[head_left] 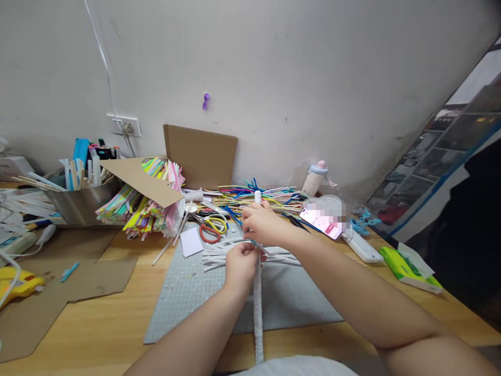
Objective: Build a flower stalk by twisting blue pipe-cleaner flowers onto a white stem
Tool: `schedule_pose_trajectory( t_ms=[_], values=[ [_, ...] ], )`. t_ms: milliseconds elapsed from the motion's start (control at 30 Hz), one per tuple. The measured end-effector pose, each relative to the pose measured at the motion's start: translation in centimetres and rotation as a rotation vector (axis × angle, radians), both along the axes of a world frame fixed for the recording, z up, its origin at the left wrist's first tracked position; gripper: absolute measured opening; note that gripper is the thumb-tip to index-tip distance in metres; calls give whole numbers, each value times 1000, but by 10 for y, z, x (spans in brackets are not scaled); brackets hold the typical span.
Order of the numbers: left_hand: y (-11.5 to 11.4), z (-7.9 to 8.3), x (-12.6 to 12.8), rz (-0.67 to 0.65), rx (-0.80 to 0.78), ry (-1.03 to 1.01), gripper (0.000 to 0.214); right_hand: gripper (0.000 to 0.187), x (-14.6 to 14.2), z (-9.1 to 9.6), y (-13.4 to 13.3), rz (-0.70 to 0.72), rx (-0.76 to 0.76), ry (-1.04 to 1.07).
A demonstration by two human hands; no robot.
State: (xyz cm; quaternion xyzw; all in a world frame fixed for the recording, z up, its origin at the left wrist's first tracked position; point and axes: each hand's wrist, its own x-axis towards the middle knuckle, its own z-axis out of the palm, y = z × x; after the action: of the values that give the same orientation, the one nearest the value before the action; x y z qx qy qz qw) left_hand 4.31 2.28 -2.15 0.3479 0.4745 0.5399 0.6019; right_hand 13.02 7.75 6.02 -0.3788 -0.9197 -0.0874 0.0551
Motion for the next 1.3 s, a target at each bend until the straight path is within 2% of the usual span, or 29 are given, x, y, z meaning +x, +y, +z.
schedule_pose_trajectory(
  t_ms=[100,167,233,333,400,500,567,633,700,867,967,1067,1167,1300],
  values=[
    [0,2,-1,-3,-31,-23,6,10,2,4,-5,20,12,72],
    [0,3,-3,-11,-63,-55,8,14,8,7,-11,12,58,240],
    [2,5,-5,-15,-93,-89,10,18,17,4,-20,-64,125,489],
    [4,4,-7,-14,-107,-126,12,26,33,-15,-35,-231,145,793],
    [6,2,-8,-13,-106,-142,13,26,40,-35,-44,-290,76,808],
    [8,1,-10,-19,-85,-153,15,18,44,-60,-55,-276,-78,676],
    [7,1,-10,-36,-78,-160,16,18,45,-68,-58,-278,-146,630],
    [7,1,-11,-51,-89,-171,17,21,46,-68,-60,-301,-121,604],
    [7,1,-10,-52,-94,-175,19,22,47,-62,-63,-296,-38,543],
    [3,2,-7,-27,-49,-156,22,21,43,-39,-77,-178,111,272],
    [-3,17,-5,-2,-9,-147,22,18,40,-16,-85,-98,164,141],
    [-8,44,-4,-51,96,-122,19,15,40,16,-94,11,202,0],
    [-10,69,-7,-86,291,86,11,16,42,40,-104,25,262,-86],
    [-12,86,-12,-5,543,586,7,18,42,46,-115,-42,338,-121]
  ],
)
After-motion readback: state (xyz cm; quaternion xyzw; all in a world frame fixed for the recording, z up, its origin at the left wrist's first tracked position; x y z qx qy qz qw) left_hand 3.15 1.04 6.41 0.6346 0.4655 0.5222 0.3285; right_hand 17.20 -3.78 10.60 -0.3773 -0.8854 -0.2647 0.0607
